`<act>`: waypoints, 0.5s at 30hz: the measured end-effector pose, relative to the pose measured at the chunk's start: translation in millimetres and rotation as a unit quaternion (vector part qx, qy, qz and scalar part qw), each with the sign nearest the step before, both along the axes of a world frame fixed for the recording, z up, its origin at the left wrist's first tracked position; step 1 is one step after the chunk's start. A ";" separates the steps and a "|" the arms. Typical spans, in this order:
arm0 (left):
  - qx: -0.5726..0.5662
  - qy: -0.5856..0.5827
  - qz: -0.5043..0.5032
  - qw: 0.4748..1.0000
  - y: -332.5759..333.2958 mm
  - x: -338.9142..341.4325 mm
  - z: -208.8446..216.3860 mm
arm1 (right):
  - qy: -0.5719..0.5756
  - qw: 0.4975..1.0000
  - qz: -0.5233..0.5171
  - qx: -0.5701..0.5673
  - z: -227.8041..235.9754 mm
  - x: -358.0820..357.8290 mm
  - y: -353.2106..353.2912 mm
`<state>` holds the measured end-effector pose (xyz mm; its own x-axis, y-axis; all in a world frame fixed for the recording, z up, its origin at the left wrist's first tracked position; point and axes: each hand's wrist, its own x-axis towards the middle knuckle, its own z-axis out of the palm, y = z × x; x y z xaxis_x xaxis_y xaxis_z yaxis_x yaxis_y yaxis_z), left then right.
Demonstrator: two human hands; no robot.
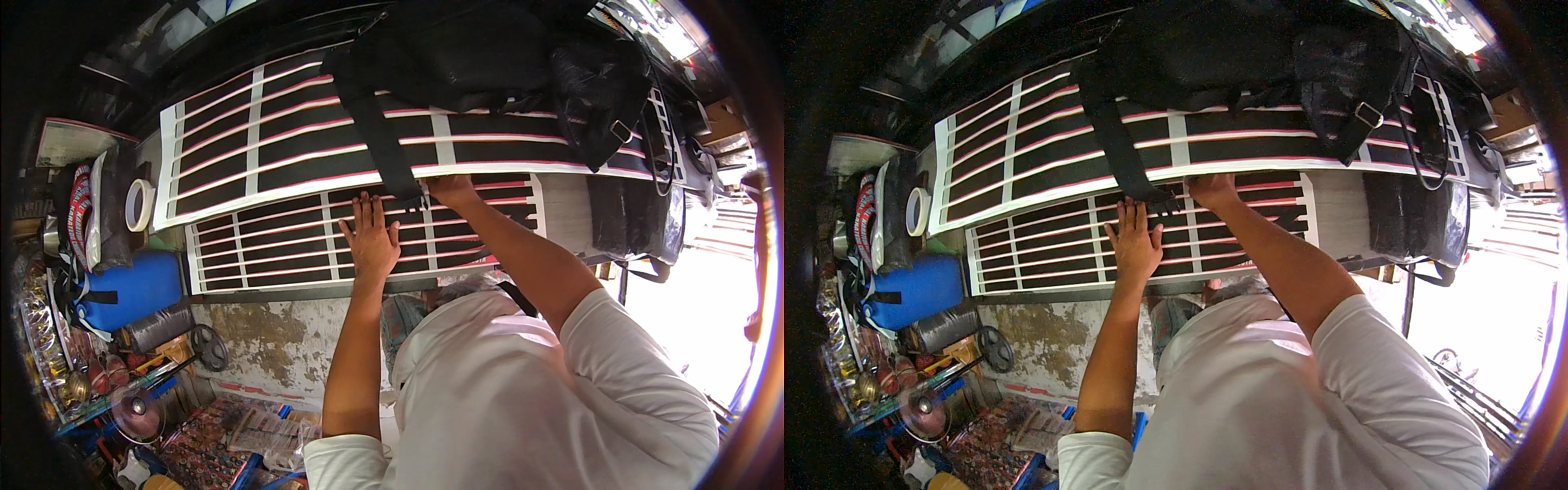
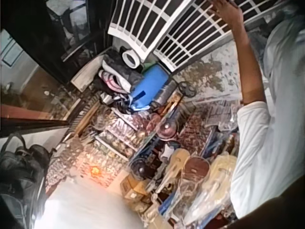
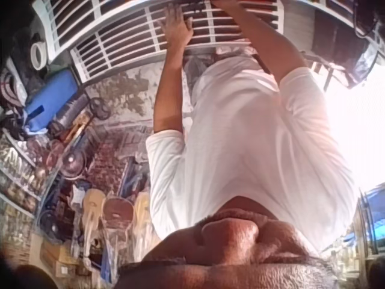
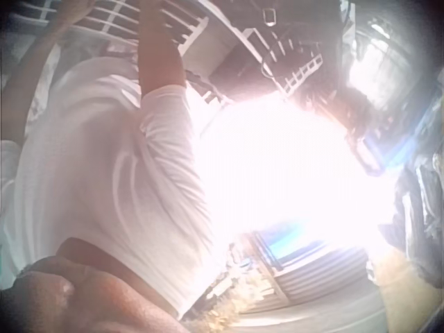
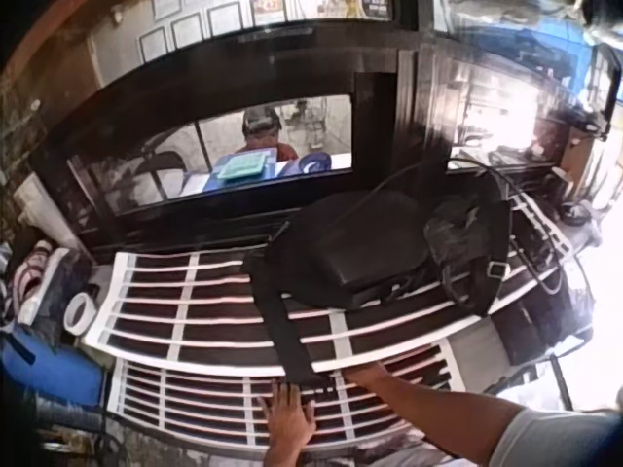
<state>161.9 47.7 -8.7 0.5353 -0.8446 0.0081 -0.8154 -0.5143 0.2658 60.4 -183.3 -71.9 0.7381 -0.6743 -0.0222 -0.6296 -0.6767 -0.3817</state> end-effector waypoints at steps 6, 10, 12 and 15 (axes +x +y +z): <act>-0.044 -0.012 -0.021 0.999 -1.3 -2.4 0.5 | -0.007 0.999 0.008 -0.035 -5.3 -1.3 -7.4; 0.009 -0.014 -0.082 0.996 -10.1 -4.7 1.6 | 0.048 0.999 0.013 -0.014 7.5 -2.7 -5.7; 0.069 0.022 -0.109 0.991 -20.5 -7.4 9.4 | 0.065 0.998 0.015 0.002 13.0 -7.3 -6.6; 0.123 0.043 -0.133 0.983 -34.4 -11.6 25.8 | 0.092 0.995 0.016 0.045 35.4 -4.3 -3.9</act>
